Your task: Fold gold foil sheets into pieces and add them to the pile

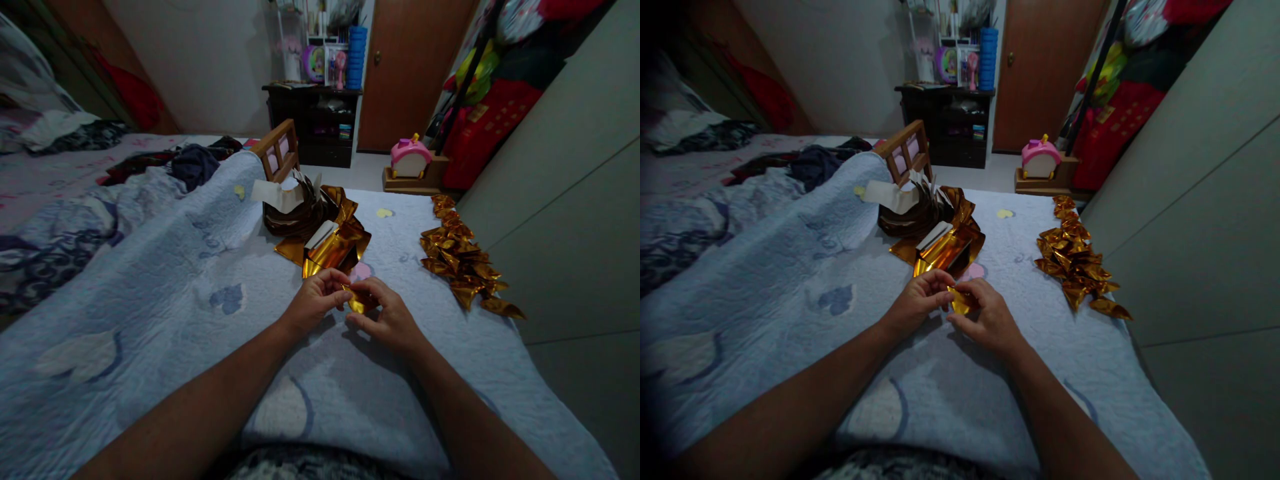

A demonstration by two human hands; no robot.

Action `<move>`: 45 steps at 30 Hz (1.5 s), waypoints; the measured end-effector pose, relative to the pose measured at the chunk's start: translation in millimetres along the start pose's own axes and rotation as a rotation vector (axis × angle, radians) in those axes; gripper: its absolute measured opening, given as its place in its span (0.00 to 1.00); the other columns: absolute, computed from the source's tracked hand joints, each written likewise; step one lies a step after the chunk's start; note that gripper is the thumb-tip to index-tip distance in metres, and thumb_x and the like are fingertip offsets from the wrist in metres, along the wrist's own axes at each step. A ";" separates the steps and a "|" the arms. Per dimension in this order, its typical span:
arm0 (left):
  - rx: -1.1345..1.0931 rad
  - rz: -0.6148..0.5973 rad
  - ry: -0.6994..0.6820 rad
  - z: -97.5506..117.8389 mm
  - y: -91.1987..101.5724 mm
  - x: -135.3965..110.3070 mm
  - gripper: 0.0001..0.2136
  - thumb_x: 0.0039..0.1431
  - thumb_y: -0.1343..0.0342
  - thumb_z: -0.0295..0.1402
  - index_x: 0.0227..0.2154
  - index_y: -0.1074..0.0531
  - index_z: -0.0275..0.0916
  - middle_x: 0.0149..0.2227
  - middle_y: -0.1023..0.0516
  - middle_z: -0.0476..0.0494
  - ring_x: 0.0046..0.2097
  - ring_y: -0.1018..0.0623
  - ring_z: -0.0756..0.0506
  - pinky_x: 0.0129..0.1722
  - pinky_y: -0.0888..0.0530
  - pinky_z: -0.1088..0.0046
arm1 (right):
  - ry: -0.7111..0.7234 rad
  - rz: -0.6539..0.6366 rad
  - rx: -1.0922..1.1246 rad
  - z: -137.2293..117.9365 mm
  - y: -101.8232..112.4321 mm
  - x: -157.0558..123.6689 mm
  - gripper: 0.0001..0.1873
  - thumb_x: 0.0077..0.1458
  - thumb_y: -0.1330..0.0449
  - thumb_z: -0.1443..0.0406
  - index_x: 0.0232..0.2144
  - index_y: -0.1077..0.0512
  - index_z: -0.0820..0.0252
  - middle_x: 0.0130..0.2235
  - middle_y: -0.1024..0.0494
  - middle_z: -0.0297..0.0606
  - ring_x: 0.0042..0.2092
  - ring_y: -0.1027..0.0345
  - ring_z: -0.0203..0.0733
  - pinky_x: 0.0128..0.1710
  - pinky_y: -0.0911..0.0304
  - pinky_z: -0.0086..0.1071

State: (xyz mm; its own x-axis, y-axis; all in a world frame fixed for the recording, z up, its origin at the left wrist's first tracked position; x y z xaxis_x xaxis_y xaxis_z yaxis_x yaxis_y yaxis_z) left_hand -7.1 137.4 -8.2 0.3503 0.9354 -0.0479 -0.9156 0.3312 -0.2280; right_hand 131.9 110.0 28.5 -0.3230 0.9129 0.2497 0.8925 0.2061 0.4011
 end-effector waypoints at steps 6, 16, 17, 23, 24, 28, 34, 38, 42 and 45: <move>-0.020 0.005 -0.010 6.2 -2.6 -1.2 0.19 0.47 0.28 0.40 0.37 0.26 0.36 0.31 0.24 0.50 0.30 0.27 0.52 0.32 0.29 0.76 | -0.082 0.005 0.151 7.9 -1.4 -0.6 0.14 0.54 0.35 0.59 0.44 0.25 0.55 0.39 0.23 0.39 0.38 0.30 0.41 0.38 0.35 0.35; -0.086 -0.027 -0.006 0.8 -4.4 -0.6 0.19 0.46 0.28 0.34 0.40 0.26 0.37 0.35 0.23 0.48 0.36 0.24 0.50 0.39 0.28 0.74 | -0.241 0.063 0.448 19.5 -1.5 -3.8 0.17 0.59 0.39 0.51 0.40 0.22 0.56 0.36 0.22 0.38 0.35 0.30 0.40 0.35 0.33 0.34; -0.083 -0.027 -0.003 0.1 -4.5 -0.6 0.19 0.46 0.28 0.34 0.40 0.26 0.37 0.35 0.23 0.48 0.37 0.24 0.50 0.39 0.28 0.75 | -0.255 0.080 0.442 21.1 -1.2 -3.8 0.18 0.60 0.40 0.50 0.38 0.22 0.57 0.34 0.23 0.37 0.33 0.31 0.39 0.32 0.34 0.33; -0.044 -0.035 0.026 -2.6 -5.4 -0.9 0.18 0.46 0.28 0.35 0.37 0.27 0.36 0.32 0.25 0.50 0.33 0.26 0.52 0.34 0.31 0.77 | -0.303 0.116 0.394 28.6 -2.6 -3.8 0.18 0.59 0.39 0.50 0.32 0.24 0.59 0.24 0.32 0.31 0.25 0.41 0.33 0.23 0.43 0.28; -0.041 -0.035 0.028 -2.7 -5.5 -0.9 0.18 0.46 0.28 0.35 0.37 0.27 0.36 0.32 0.25 0.50 0.33 0.26 0.52 0.34 0.31 0.77 | -0.298 0.115 0.393 28.2 -2.9 -3.7 0.18 0.59 0.39 0.51 0.32 0.24 0.59 0.25 0.31 0.31 0.25 0.41 0.33 0.23 0.43 0.28; -0.043 -0.041 0.028 -2.6 -6.5 -0.8 0.18 0.45 0.28 0.36 0.36 0.27 0.36 0.32 0.25 0.50 0.33 0.26 0.52 0.34 0.31 0.77 | -0.295 0.111 0.379 25.6 -2.9 -3.4 0.15 0.57 0.37 0.53 0.33 0.24 0.60 0.25 0.29 0.32 0.25 0.39 0.33 0.23 0.43 0.28; 0.032 -0.064 0.047 1.1 -9.3 -3.0 0.17 0.52 0.33 0.44 0.30 0.28 0.35 0.25 0.28 0.51 0.26 0.29 0.53 0.29 0.32 0.76 | -0.328 0.126 0.289 23.4 0.0 -3.1 0.16 0.55 0.37 0.53 0.31 0.24 0.61 0.23 0.30 0.31 0.23 0.40 0.33 0.22 0.43 0.28; 0.065 -0.055 0.050 2.8 -9.4 -3.7 0.17 0.53 0.35 0.45 0.28 0.29 0.35 0.23 0.29 0.52 0.24 0.30 0.53 0.26 0.33 0.77 | -0.343 0.123 0.287 23.4 -0.5 -3.7 0.16 0.54 0.37 0.53 0.31 0.25 0.61 0.23 0.30 0.31 0.23 0.40 0.33 0.20 0.42 0.28; 0.064 -0.053 0.052 2.1 -9.3 -3.5 0.17 0.53 0.34 0.45 0.29 0.30 0.36 0.24 0.28 0.52 0.24 0.30 0.54 0.25 0.33 0.78 | -0.339 0.132 0.287 24.4 -1.0 -3.6 0.15 0.54 0.37 0.53 0.31 0.25 0.60 0.22 0.31 0.30 0.22 0.41 0.32 0.20 0.44 0.27; 0.046 -0.077 0.063 -0.6 -10.4 -3.1 0.17 0.53 0.34 0.44 0.32 0.29 0.36 0.24 0.28 0.52 0.24 0.30 0.53 0.25 0.34 0.78 | -0.303 0.156 0.260 24.4 0.2 -2.9 0.13 0.54 0.37 0.55 0.30 0.25 0.60 0.22 0.30 0.30 0.23 0.41 0.32 0.21 0.45 0.28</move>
State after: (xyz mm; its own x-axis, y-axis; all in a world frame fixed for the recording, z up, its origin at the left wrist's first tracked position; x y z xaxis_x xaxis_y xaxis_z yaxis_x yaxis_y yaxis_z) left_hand 1.5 131.0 -6.3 0.4307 0.8977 -0.0930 -0.8929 0.4088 -0.1890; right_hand 140.7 116.1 6.4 -0.1052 0.9944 0.0044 0.9856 0.1037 0.1333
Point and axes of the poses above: each hand's wrist, its own x-axis towards the middle knuckle, its own y-axis out of the back of the hand, z = x × y, the point moved 7 cm from there along x, towards the middle knuckle
